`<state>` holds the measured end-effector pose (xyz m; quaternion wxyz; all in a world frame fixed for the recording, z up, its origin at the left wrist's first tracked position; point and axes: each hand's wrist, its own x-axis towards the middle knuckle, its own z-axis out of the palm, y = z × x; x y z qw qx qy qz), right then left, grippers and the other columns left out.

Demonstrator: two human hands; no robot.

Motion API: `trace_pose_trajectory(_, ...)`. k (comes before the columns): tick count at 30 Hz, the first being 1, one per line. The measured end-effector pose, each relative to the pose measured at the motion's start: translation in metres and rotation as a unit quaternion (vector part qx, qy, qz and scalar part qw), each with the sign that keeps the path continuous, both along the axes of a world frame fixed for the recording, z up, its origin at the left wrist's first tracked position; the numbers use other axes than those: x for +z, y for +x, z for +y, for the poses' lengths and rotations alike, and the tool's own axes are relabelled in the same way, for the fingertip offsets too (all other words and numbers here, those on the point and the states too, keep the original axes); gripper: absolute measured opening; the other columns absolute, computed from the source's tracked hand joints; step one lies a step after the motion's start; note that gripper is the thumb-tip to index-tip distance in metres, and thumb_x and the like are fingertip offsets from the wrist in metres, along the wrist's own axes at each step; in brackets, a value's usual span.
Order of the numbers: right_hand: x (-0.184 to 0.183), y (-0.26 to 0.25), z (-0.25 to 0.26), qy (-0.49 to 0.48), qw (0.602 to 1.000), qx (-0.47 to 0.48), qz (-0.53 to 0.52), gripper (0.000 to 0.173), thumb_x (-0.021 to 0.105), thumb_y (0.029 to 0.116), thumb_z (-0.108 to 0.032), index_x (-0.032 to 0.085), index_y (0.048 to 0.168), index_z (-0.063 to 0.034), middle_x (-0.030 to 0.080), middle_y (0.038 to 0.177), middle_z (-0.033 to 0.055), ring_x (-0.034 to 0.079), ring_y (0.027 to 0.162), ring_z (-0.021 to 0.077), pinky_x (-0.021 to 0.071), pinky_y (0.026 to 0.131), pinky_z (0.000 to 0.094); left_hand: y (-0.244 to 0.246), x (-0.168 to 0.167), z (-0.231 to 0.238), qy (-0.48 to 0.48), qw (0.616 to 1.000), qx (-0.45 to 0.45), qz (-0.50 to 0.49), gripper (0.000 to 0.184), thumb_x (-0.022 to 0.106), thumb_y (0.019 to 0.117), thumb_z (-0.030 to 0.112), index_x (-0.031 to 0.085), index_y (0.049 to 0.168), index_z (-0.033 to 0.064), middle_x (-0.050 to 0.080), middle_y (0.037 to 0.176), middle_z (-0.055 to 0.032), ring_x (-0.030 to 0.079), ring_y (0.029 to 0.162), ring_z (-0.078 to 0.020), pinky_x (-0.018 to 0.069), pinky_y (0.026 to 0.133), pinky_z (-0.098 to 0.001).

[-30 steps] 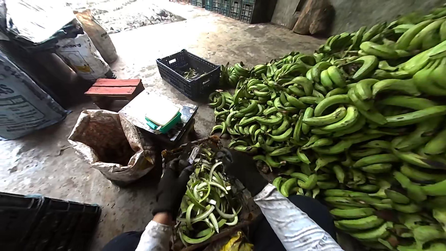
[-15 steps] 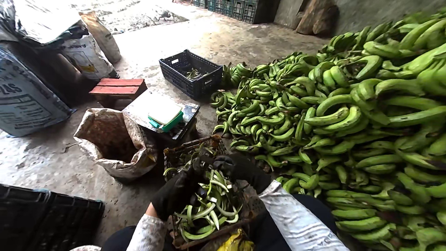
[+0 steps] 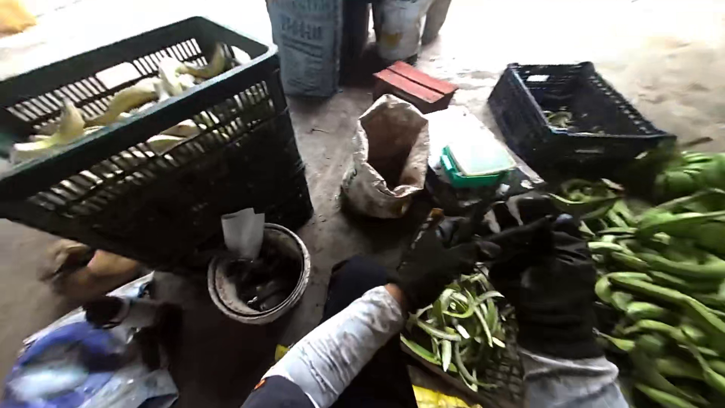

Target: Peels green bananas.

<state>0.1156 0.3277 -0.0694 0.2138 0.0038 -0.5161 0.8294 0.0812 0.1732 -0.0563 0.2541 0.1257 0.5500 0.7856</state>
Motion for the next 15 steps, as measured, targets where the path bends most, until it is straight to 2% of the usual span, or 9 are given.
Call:
trace_pose_trajectory(1, 0.001, -0.003, -0.007, 0.058, 0.997, 0.019, -0.04, 0.032, 0.037, 0.1072, -0.019, 0.054, 0.134, -0.0152, 0.067, 0.124, 0.0023, 0.067, 0.111, 0.0186, 0.0594, 0.091, 0.0398, -0.008, 0.001, -0.023, -0.012, 1.0, 0.019, 0.014, 0.039, 0.067, 0.095, 0.003, 0.058, 0.133, 0.0018, 0.07, 0.099, -0.007, 0.064, 0.077, -0.009, 0.0557, 0.068, -0.0243)
trace_pose_trajectory(3, 0.003, -0.006, -0.018, 0.161, 0.979, 0.019, -0.122, 0.043, 0.048, 0.1031, -0.019, 0.045, 0.145, -0.0113, 0.065, 0.128, 0.0059, 0.067, 0.111, 0.0188, 0.0592, 0.091, 0.0382, -0.024, -0.002, -0.083, -0.044, 0.994, 0.051, 0.081, 0.044, 0.068, 0.0937, 0.002, 0.056, 0.136, 0.0058, 0.071, 0.106, -0.0059, 0.067, 0.083, -0.0094, 0.0581, 0.071, -0.0254)
trace_pose_trajectory(5, -0.002, -0.002, -0.01, 0.243, 0.955, 0.0, -0.168, 0.051, 0.052, 0.103, -0.021, 0.041, 0.152, -0.0107, 0.062, 0.134, 0.0071, 0.065, 0.114, 0.0158, 0.0577, 0.094, 0.0338, -0.038, 0.003, -0.157, -0.186, 0.965, 0.09, 0.159, 0.044, 0.069, 0.0923, 0.004, 0.057, 0.135, 0.0073, 0.07, 0.104, -0.0034, 0.065, 0.081, -0.0082, 0.0569, 0.068, -0.0256)
trace_pose_trajectory(6, -0.008, 0.001, 0.001, 0.26, 0.949, -0.012, -0.179, 0.052, 0.051, 0.1024, -0.02, 0.041, 0.151, -0.008, 0.061, 0.136, 0.0091, 0.065, 0.115, 0.0159, 0.057, 0.096, 0.0333, -0.043, 0.008, -0.196, -0.303, 0.928, 0.109, 0.189, 0.045, 0.073, 0.0914, 0.008, 0.06, 0.134, 0.0097, 0.071, 0.104, -0.0042, 0.066, 0.082, -0.011, 0.0571, 0.07, -0.0306)
trace_pose_trajectory(8, -0.019, 0.014, 0.028, 0.273, 0.94, -0.032, -0.2, 0.054, 0.05, 0.1005, -0.018, 0.038, 0.151, -0.0048, 0.058, 0.139, 0.0118, 0.064, 0.117, 0.0166, 0.0558, 0.097, 0.0332, -0.05, 0.016, -0.265, -0.54, 0.807, 0.107, 0.214, 0.042, 0.078, 0.0911, 0.019, 0.064, 0.13, 0.0139, 0.071, 0.102, -0.0116, 0.068, 0.086, -0.0268, 0.0557, 0.075, -0.0525)
trace_pose_trajectory(10, -0.029, 0.03, 0.06, 0.277, 0.937, -0.045, -0.21, 0.061, 0.053, 0.0961, -0.019, 0.034, 0.152, -0.0026, 0.053, 0.143, 0.0151, 0.062, 0.12, 0.0211, 0.055, 0.099, 0.0379, -0.061, 0.012, -0.313, -0.691, 0.703, 0.062, 0.16, 0.04, 0.077, 0.0923, 0.029, 0.065, 0.128, 0.0141, 0.071, 0.106, -0.0198, 0.068, 0.099, -0.0409, 0.0507, 0.085, -0.0684)
trace_pose_trajectory(11, -0.035, 0.038, 0.075, 0.269, 0.94, -0.053, -0.205, 0.064, 0.055, 0.0942, -0.02, 0.034, 0.151, -0.0012, 0.053, 0.143, 0.0165, 0.062, 0.121, 0.0235, 0.0552, 0.099, 0.0406, -0.065, 0.005, -0.329, -0.736, 0.664, 0.038, 0.125, 0.039, 0.075, 0.0936, 0.033, 0.065, 0.126, 0.0129, 0.07, 0.108, -0.0213, 0.066, 0.103, -0.0433, 0.049, 0.088, -0.0705)
trace_pose_trajectory(13, -0.028, 0.054, 0.087, 0.26, 0.943, -0.063, -0.197, 0.06, 0.053, 0.0983, -0.019, 0.033, 0.151, 0.0012, 0.054, 0.142, 0.0164, 0.062, 0.121, 0.0216, 0.0543, 0.1, 0.038, -0.071, -0.01, -0.348, -0.774, 0.628, 0.007, 0.08, 0.039, 0.073, 0.0942, 0.037, 0.065, 0.122, 0.0101, 0.069, 0.109, -0.022, 0.066, 0.104, -0.0441, 0.0493, 0.088, -0.0693)
trace_pose_trajectory(15, 0.011, 0.061, 0.062, 0.239, 0.929, -0.118, -0.256, 0.051, 0.044, 0.103, -0.01, 0.032, 0.149, 0.0061, 0.055, 0.138, 0.0156, 0.062, 0.117, 0.0144, 0.0527, 0.1, 0.0293, -0.075, -0.013, -0.341, -0.773, 0.633, -0.031, 0.033, 0.038, 0.068, 0.0993, 0.031, 0.062, 0.127, 0.0049, 0.067, 0.116, -0.0251, 0.064, 0.11, -0.0451, 0.0484, 0.092, -0.067)
